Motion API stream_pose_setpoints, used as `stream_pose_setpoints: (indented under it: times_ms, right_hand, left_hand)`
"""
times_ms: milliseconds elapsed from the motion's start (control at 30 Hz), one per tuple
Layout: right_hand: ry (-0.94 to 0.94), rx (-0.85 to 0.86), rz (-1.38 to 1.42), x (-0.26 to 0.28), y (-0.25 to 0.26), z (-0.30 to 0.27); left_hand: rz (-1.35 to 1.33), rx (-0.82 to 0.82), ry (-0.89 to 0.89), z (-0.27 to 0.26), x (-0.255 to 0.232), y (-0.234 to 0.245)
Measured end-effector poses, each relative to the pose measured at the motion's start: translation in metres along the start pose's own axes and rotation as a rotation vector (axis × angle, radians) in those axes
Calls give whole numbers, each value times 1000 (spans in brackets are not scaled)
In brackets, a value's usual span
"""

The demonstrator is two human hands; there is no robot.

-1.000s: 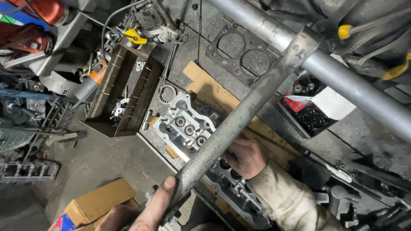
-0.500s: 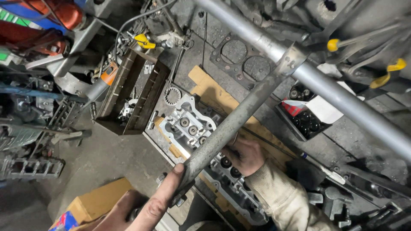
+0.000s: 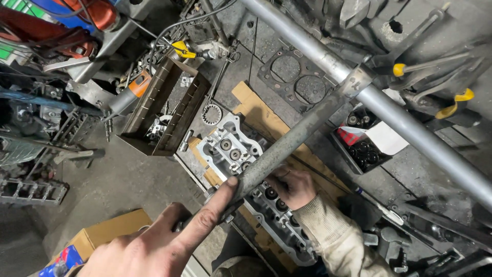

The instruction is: The person uses a long metal bar to apply pressure to a component within a disassembled engine cylinder head. They manipulate the bar with both hands to adjust the internal parts while the engine head rests on a workbench.

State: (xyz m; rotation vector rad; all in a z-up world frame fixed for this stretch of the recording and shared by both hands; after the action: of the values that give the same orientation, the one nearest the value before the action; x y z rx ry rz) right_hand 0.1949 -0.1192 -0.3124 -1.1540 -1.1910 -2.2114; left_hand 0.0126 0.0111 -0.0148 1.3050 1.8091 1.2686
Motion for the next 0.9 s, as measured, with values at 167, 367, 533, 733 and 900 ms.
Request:
stream_pose_setpoints:
  times_ms: [167, 367, 533, 733, 900]
  right_hand:
    - [-34, 106, -5, -13, -8, -6]
    - [24, 46, 38, 9, 3, 5]
    - [-62, 83, 14, 3, 1, 1]
    - [-145, 177, 203, -2, -3, -4]
    - [-54, 149, 73, 2, 1, 1]
  left_hand:
    - [-35, -147, -20, -7, 3, -12]
    - [-80, -94, -147, 14, 2, 14]
    - [-129, -87, -141, 15, 1, 16]
    - [-65, -165, -163, 9, 4, 4]
    - [-30, -220, -189, 10, 3, 8]
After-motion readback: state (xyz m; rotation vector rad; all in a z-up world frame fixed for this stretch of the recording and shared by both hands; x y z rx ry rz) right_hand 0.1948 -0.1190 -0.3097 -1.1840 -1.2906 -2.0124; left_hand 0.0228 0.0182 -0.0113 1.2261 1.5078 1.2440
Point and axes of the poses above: each hand's wrist, its own z-axis towards the middle knuckle, its own y-axis out of the back of the hand, x = y × z, the point moved 2 cm from there along z, towards the middle knuckle, and after that the axes turned 11 degrees about -z, right-handed, at the moved point
